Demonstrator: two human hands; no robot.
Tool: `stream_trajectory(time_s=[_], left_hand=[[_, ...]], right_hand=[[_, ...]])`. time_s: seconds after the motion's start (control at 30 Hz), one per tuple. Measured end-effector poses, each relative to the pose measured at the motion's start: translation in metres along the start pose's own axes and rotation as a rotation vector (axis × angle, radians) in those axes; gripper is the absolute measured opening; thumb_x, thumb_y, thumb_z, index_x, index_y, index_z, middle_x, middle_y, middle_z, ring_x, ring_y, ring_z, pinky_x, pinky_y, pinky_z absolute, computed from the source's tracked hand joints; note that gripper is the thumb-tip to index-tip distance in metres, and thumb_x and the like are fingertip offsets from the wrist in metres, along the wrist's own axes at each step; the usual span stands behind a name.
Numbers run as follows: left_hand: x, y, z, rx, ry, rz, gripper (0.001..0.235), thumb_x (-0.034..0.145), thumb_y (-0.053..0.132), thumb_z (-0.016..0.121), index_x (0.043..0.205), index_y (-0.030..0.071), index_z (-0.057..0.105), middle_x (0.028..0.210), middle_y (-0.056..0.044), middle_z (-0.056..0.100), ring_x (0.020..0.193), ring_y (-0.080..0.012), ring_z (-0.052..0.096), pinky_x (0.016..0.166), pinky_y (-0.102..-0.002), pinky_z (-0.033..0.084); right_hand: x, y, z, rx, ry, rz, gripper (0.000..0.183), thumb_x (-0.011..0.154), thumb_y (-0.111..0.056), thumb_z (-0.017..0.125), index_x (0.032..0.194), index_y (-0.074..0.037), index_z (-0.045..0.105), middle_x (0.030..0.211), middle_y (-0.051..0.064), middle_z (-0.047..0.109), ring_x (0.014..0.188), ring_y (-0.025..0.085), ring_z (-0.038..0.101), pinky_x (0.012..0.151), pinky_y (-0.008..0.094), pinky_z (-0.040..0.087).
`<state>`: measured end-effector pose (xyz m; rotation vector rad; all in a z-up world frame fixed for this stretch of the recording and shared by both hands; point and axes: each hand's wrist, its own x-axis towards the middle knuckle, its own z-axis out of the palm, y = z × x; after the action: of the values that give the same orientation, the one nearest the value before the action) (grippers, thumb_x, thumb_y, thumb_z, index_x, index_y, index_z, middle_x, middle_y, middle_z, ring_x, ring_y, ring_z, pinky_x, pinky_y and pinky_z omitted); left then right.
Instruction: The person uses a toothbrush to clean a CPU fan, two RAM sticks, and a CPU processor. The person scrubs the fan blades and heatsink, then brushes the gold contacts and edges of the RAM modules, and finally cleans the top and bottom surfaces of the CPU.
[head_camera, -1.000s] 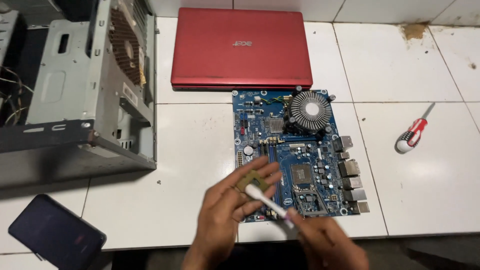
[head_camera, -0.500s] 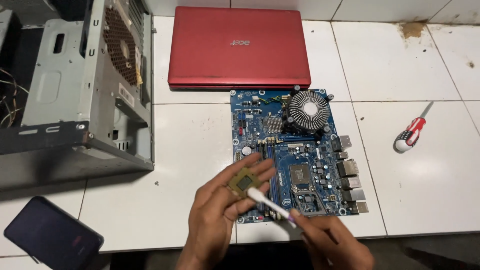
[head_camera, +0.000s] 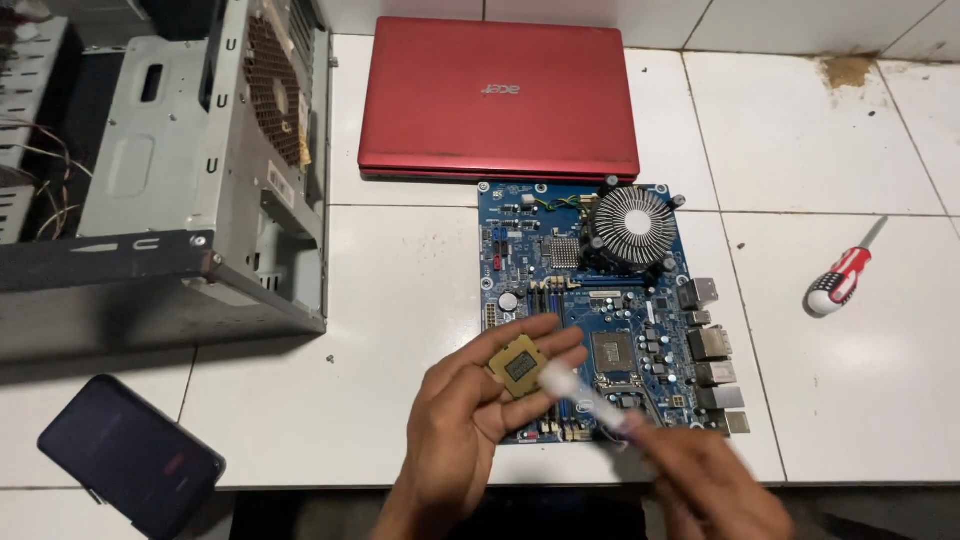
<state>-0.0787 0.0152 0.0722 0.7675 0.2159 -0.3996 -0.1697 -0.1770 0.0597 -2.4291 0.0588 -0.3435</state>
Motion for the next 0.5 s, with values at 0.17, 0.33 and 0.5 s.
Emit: stream_trajectory(time_s=[0.17, 0.33, 0.5], left_hand=[[-0.002, -0.007, 0.003, 0.039, 0.029, 0.056, 0.032, 0.101, 0.005, 0.033, 0.111, -0.004, 0.063, 0.124, -0.031, 0.076, 0.120, -0.0494, 0.078, 0.103, -0.049, 0.065], [0.004, -0.017, -0.003, 0.093, 0.097, 0.229, 0.021, 0.101, 0.015, 0.056, 0.117, 0.002, 0.061, 0.110, -0.026, 0.080, 0.105, -0.0345, 0.080, 0.103, -0.049, 0.065], [-0.006, -0.020, -0.004, 0.199, -0.090, 0.232, 0.027, 0.104, 0.015, 0.052, 0.128, 0.003, 0.056, 0.135, -0.029, 0.072, 0.130, -0.0402, 0.072, 0.111, -0.046, 0.059]], right_hand=[[-0.011, 0.036, 0.016, 0.168, 0.389, 0.389, 0.038, 0.102, -0.017, 0.064, 0.139, -0.007, 0.069, 0.115, 0.012, 0.076, 0.094, 0.015, 0.067, 0.076, 0.027, 0.050], [-0.016, 0.025, 0.037, 0.279, 0.122, 0.039, 0.031, 0.093, -0.017, 0.069, 0.122, -0.013, 0.076, 0.105, 0.000, 0.083, 0.097, 0.007, 0.077, 0.094, 0.019, 0.055], [-0.008, -0.013, 0.058, 0.170, 0.222, -0.111, 0.034, 0.095, -0.009, 0.062, 0.126, -0.015, 0.075, 0.094, 0.003, 0.076, 0.078, 0.010, 0.072, 0.078, 0.018, 0.052]])
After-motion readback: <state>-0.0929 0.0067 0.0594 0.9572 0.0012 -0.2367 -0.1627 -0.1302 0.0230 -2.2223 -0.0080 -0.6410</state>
